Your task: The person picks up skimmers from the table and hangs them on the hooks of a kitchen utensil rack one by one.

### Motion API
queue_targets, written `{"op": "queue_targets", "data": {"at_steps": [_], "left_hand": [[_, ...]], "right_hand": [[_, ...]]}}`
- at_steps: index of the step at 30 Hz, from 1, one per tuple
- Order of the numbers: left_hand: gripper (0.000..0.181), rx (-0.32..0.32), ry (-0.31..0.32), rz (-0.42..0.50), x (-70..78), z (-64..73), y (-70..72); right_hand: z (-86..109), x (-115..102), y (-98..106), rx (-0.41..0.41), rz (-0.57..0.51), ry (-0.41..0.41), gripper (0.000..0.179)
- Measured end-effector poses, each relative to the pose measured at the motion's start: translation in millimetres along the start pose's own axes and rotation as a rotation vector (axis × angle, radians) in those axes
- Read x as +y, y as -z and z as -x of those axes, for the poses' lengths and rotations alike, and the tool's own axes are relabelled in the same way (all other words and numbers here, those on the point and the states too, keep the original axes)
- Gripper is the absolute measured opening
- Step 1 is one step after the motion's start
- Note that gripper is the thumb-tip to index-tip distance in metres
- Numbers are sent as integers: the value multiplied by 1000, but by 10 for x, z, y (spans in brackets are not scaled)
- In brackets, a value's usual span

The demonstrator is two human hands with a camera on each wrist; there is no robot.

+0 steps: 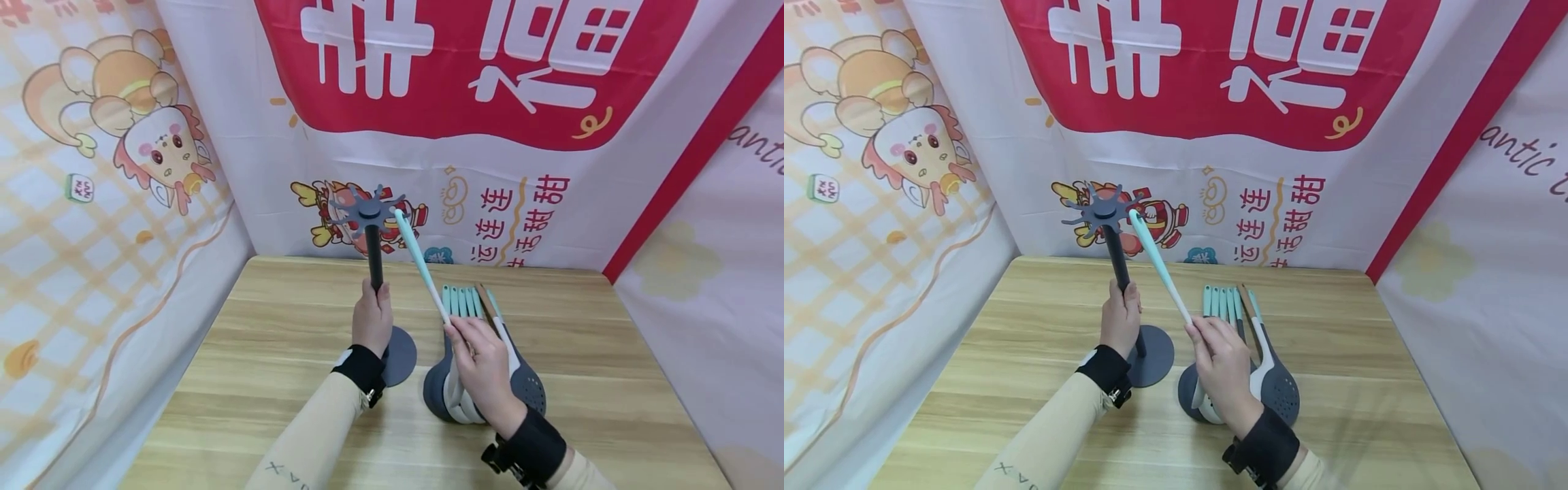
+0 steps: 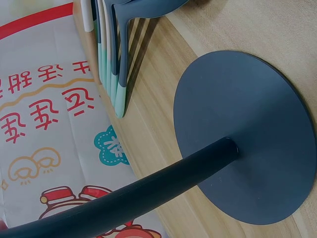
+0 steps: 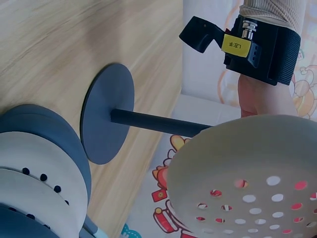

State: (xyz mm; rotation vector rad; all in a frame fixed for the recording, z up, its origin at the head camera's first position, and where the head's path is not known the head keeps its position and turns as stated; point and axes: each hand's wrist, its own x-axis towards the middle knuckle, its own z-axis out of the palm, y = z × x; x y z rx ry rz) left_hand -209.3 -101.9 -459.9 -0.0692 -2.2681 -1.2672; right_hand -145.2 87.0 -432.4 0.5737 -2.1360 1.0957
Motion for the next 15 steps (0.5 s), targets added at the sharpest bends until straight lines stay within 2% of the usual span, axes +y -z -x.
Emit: {"op": "queue_targets", "data": {"at_steps": [5, 15], "left_hand": [[24, 12, -1, -7, -3, 7, -5], [26, -5, 22, 14, 13, -1, -1]], "right_hand": [[-2, -1, -21, -20, 9, 30, 17], [-25, 22, -150, -63, 40, 84, 15]]}}
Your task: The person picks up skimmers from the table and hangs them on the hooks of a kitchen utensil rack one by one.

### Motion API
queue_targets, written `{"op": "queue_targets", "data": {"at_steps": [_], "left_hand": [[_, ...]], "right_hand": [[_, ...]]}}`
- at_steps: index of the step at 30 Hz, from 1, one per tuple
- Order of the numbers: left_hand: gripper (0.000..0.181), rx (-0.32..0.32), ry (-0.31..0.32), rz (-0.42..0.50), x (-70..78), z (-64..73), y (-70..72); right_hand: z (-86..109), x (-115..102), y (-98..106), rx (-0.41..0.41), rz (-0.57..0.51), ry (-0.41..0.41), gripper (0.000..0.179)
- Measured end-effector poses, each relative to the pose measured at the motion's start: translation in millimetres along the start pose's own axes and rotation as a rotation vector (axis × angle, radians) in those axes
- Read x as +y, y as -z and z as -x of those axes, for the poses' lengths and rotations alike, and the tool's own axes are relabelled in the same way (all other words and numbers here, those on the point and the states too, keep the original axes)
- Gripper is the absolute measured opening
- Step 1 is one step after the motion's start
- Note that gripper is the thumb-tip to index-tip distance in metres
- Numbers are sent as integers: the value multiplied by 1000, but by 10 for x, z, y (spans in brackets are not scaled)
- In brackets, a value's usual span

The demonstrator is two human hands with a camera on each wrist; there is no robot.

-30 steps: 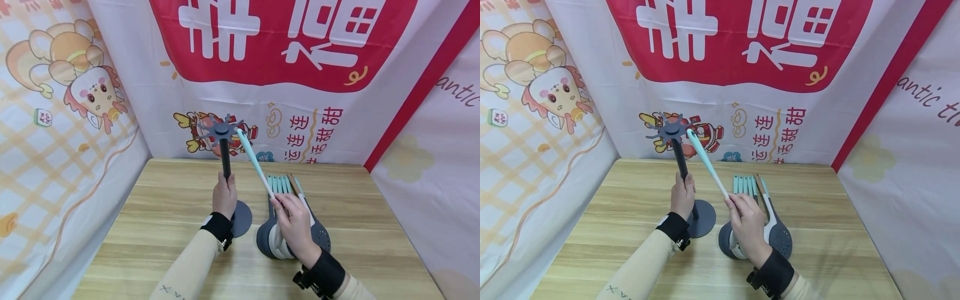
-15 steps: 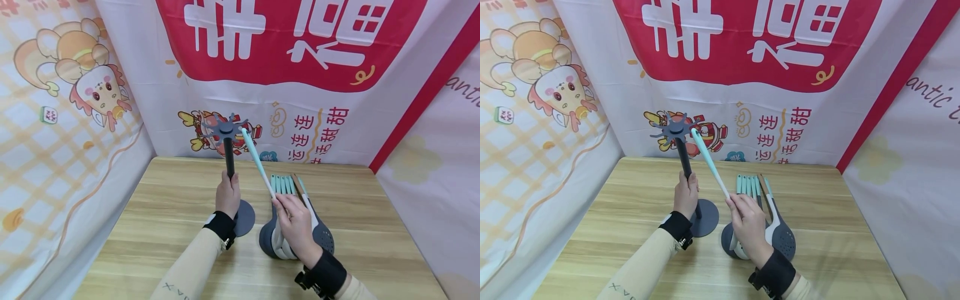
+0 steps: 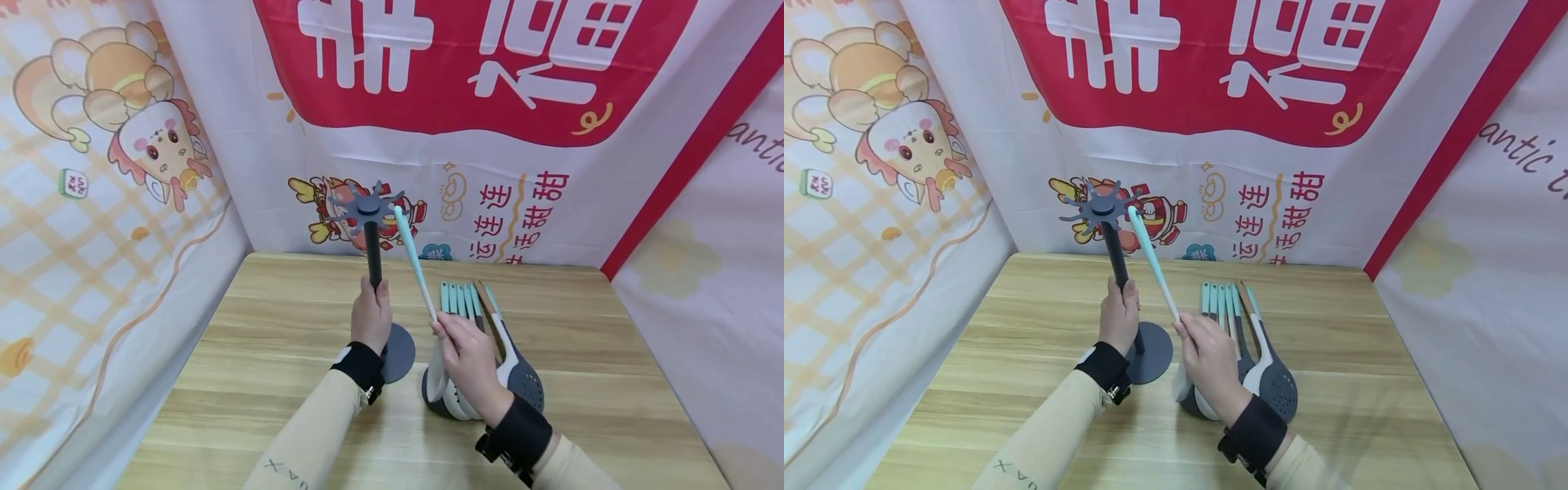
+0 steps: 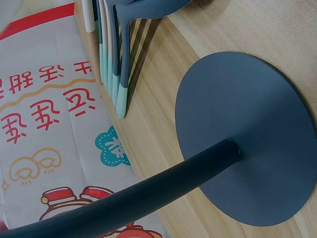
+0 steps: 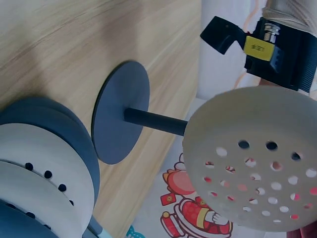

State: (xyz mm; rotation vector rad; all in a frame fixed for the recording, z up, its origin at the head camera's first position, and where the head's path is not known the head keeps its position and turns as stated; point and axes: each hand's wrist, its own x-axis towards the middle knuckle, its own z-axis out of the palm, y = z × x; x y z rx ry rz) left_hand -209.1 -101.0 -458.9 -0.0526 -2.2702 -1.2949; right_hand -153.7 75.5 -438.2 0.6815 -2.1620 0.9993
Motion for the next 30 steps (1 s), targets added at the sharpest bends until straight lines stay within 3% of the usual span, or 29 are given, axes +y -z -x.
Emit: {"op": "queue_targets", "data": {"at_steps": [12, 21, 30], "left_hand": [[24, 48, -22, -27, -2, 15, -34], [27, 27, 4, -19, 2, 22, -14], [29, 25, -30, -23, 14, 18, -2]], "right_hand": [[-62, 42, -189, -42, 25, 40, 13], [-114, 73, -309, -88, 39, 51, 12], [-164, 111, -365, -95, 57, 47, 13]]}}
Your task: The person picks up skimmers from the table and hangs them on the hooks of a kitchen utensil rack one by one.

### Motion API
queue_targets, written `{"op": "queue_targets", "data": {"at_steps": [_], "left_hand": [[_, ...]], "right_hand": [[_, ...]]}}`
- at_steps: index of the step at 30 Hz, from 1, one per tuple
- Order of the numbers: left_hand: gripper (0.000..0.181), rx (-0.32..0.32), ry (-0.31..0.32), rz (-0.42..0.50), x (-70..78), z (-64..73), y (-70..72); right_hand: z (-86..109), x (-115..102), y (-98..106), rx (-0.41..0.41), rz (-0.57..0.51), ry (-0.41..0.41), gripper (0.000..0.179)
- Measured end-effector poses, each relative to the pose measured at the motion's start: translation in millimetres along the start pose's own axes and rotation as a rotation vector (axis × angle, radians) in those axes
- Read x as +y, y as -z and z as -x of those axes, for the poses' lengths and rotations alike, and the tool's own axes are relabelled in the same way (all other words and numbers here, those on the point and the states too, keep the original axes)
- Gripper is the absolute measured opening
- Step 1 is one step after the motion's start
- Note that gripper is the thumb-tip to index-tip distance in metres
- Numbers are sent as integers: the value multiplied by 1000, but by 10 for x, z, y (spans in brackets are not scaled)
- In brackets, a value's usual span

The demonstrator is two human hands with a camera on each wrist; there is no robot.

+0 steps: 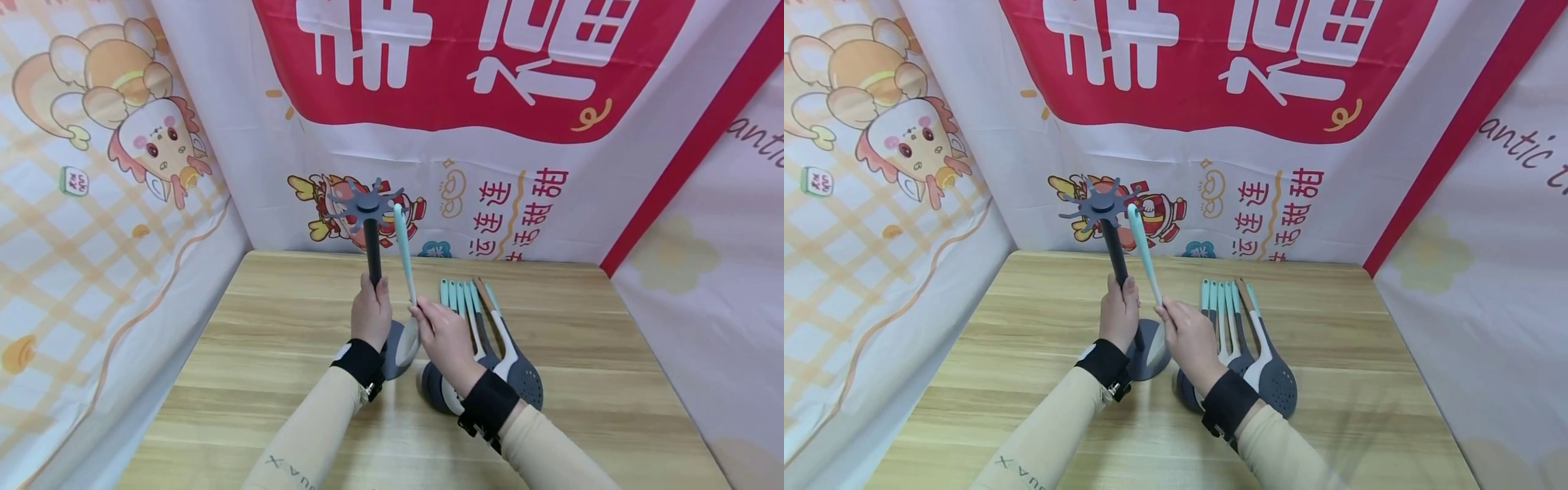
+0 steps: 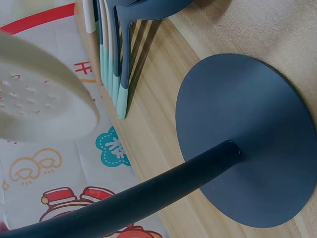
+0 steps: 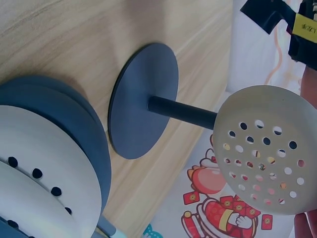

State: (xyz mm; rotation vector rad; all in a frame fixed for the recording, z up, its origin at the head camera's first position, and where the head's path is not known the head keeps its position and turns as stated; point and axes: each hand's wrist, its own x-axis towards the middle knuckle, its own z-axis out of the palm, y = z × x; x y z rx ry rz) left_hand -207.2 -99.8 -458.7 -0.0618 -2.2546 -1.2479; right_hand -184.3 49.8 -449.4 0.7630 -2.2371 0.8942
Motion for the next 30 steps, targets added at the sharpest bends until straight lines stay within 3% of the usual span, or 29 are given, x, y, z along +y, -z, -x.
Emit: {"op": "queue_targets", "data": {"at_steps": [20, 30], "left_hand": [[33, 42, -46, 7, -20, 7, -21], [31, 35, -39, 4, -37, -1, -31]], "right_hand": [[-40, 58, -55, -60, 16, -69, 23], [-44, 46, -83, -30, -46, -59, 16]]}}
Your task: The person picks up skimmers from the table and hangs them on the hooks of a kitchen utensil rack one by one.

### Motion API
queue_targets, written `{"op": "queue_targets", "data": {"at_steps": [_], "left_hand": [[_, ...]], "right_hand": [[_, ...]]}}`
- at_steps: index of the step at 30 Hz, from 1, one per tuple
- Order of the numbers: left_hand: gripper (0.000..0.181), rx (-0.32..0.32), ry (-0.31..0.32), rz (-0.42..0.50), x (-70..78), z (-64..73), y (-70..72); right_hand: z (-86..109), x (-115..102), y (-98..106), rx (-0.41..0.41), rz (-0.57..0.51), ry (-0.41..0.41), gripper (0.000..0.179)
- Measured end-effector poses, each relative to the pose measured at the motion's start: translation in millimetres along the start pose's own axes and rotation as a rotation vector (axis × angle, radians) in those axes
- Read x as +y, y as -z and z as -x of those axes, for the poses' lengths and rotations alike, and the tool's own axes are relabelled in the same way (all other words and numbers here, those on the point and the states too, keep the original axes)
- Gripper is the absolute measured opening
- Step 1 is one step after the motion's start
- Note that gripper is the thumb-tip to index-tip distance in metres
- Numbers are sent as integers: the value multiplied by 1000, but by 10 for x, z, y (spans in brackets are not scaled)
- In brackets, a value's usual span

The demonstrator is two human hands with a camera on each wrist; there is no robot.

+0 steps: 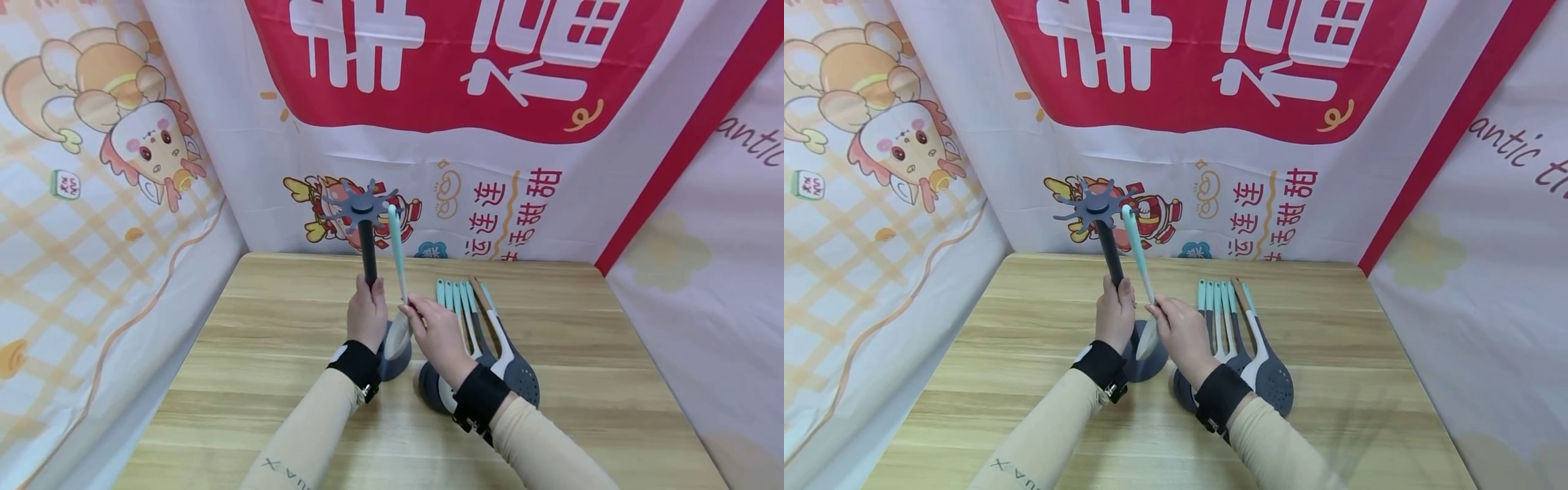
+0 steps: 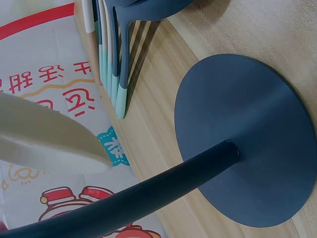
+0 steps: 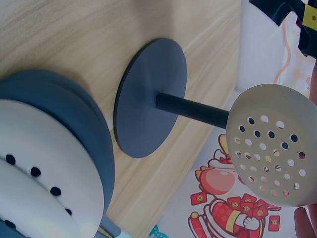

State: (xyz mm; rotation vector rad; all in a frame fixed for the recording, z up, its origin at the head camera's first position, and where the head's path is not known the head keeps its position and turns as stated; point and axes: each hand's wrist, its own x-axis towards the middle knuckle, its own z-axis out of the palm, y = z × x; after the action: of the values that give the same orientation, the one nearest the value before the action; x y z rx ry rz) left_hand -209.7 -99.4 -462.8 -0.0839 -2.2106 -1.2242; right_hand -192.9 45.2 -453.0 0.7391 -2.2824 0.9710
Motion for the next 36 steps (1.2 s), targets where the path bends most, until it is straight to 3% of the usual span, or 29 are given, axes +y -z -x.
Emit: {"op": "queue_targets", "data": {"at_steps": [6, 13, 19, 25, 32, 36], "left_hand": [[29, -30, 27, 18, -1, -13, 3], [27, -42, 57, 23, 16, -9, -4], [33, -32, 61, 17, 13, -3, -8], [34, -38, 59, 23, 7, -8, -4], [42, -32, 46, 28, -8, -10, -17], [45, -26, 39, 25, -7, -9, -27]], "right_hand": [[33, -6, -26, 38, -54, -9, 16], [118, -50, -5, -6, -189, -59, 21], [157, -70, -8, -20, -167, -27, 30], [166, -70, -3, -45, -188, -63, 32], [194, -11, 5, -41, -226, -41, 33], [231, 48, 22, -57, -210, -81, 32]]}}
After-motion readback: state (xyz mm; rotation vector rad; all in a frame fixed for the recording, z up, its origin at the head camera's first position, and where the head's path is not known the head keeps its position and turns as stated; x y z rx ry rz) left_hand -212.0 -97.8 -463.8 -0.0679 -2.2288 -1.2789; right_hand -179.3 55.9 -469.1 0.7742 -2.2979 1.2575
